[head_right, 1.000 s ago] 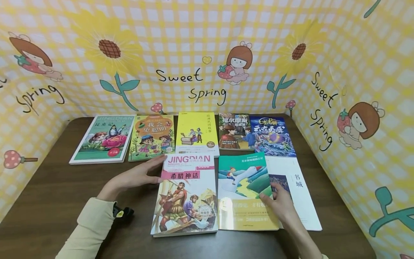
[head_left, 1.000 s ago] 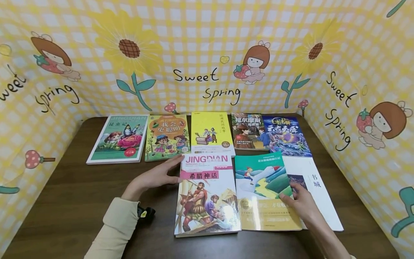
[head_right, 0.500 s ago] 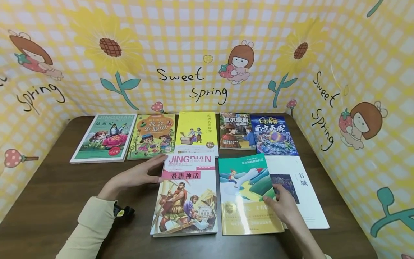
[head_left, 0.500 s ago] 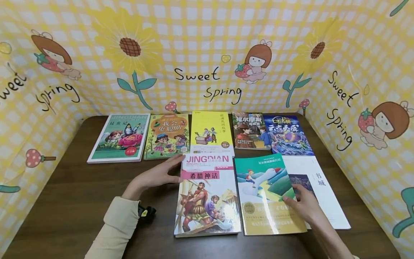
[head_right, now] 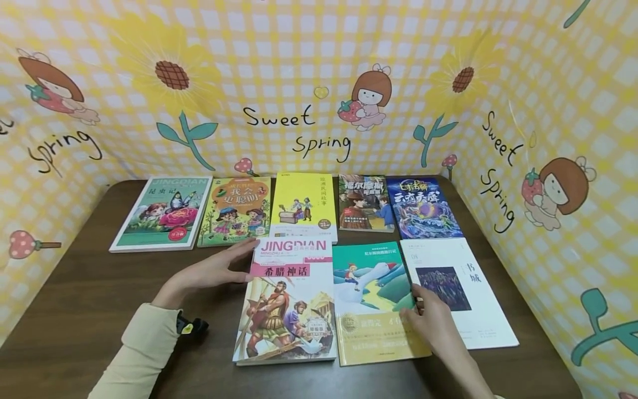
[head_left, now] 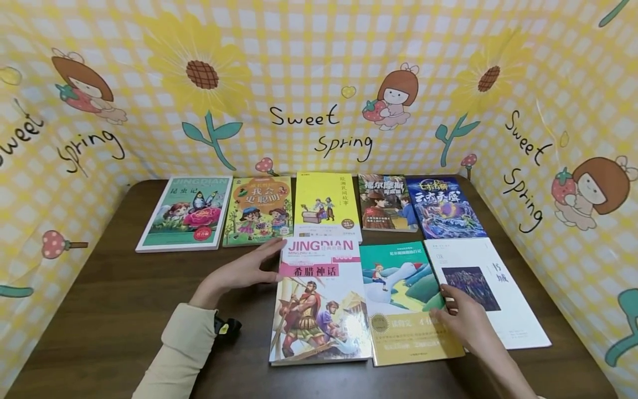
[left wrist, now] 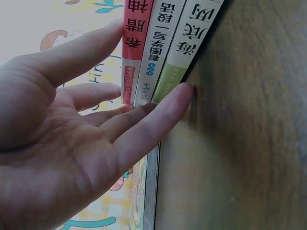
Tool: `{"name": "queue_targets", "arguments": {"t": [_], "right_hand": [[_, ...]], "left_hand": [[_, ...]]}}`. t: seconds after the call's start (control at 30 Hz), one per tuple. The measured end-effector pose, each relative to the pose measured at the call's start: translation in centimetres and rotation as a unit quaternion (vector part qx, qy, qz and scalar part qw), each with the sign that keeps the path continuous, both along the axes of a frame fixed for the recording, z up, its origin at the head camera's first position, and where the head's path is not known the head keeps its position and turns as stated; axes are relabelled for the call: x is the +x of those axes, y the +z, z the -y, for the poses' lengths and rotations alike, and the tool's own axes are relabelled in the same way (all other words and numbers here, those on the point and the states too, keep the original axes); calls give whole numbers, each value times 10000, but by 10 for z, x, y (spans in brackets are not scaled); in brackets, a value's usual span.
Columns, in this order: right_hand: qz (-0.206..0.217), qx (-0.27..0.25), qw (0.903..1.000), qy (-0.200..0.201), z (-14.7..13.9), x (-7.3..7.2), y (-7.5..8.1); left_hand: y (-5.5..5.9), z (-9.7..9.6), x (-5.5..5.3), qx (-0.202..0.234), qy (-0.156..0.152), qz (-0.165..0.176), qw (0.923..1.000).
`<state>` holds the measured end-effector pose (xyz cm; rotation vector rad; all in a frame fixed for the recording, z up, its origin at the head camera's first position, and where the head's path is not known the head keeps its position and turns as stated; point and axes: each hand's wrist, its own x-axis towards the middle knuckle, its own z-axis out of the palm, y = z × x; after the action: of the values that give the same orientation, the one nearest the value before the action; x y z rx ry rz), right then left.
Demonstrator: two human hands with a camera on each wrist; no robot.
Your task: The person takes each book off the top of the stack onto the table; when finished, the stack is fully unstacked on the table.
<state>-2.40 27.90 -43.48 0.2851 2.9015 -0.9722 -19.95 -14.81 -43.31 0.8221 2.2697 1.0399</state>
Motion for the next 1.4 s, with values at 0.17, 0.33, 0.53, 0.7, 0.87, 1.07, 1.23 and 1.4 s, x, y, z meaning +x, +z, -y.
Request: {"name": "queue_targets", "arguments": {"t": [0.17, 0.33, 0.53, 0.7, 0.87, 1.07, 1.23, 1.4], "right_hand": [[-84, -1, 10000, -16, 6, 3, 7], [-222, -155, 9996, 102, 18, 4, 22], [-247, -743, 9959, 451, 43, 0, 32], [-71, -1321, 9877, 832, 68, -9, 29], [416, -1805, 9738, 1322, 89, -11, 23], [668, -1895, 9682, 1492, 105, -12, 18], [502, -1445, 9727, 1743, 109, -12, 13], [347, -1171, 9720, 2008, 114, -16, 7]], "left_hand": [[-2, -2, 1, -9, 12, 100, 9999], [-1, -2, 1, -25, 74, 129, 9999], [0, -1, 1, -90, 70, 127, 9999], [0, 1, 4, -53, 107, 163, 9998], [2, 0, 14, 6, 74, 272, 9996], [4, -2, 58, -62, 173, 193, 9996], [4, -4, 105, 39, 476, 192, 9987], [5, -8, 133, 117, 953, 291, 9950]]}}
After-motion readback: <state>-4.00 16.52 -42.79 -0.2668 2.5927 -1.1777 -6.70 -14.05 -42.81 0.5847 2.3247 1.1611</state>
